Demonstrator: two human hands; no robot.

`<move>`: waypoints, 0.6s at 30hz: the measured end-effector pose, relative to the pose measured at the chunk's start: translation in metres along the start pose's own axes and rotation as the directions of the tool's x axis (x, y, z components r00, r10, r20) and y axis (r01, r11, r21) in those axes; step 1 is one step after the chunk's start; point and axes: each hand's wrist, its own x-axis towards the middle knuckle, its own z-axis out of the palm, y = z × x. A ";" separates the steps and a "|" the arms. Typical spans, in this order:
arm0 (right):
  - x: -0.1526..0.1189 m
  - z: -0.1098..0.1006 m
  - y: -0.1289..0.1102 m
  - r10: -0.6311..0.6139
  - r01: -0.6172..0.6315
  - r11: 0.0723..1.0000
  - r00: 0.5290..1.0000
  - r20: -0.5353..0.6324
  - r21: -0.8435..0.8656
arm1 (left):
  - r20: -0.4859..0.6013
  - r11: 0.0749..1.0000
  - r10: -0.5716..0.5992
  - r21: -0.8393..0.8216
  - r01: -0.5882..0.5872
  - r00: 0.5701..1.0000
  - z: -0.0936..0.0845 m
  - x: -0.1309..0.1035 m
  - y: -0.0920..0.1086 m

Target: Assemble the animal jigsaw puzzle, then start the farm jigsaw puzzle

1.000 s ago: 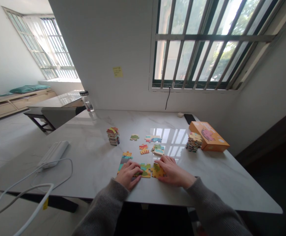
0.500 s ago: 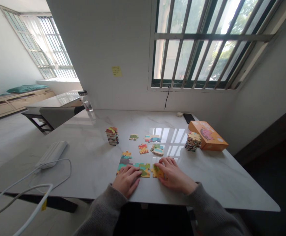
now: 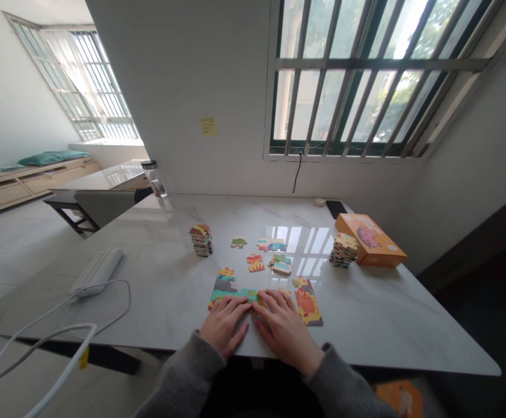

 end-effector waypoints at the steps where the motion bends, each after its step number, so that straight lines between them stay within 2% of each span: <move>1: 0.000 -0.001 0.000 -0.005 0.005 1.000 1.000 0.003 0.007 | 0.002 1.000 -0.001 0.001 0.001 1.000 0.000 0.000 0.000; 4: 0.000 -0.004 0.001 -0.027 0.027 0.999 0.999 -0.022 0.033 | 0.015 1.000 -0.001 0.005 0.001 1.000 -0.001 0.005 0.001; 7: -0.002 -0.007 0.004 -0.013 0.024 0.997 0.989 -0.149 0.073 | 0.016 1.000 0.011 0.008 -0.011 1.000 -0.001 0.016 0.002; 11: -0.005 -0.006 0.011 0.091 -0.065 0.993 0.950 -0.298 0.098 | 0.012 0.998 0.064 0.020 -0.065 0.998 0.004 0.030 0.002; 14: -0.007 -0.005 0.015 0.157 -0.144 0.987 0.943 -0.293 0.065 | 0.050 0.998 0.068 -0.015 -0.068 0.996 0.009 0.037 0.000; 18: -0.009 -0.002 0.020 0.176 -0.189 0.981 0.960 -0.219 -0.039 | 0.080 0.999 0.025 -0.049 -0.021 0.996 0.011 0.036 0.000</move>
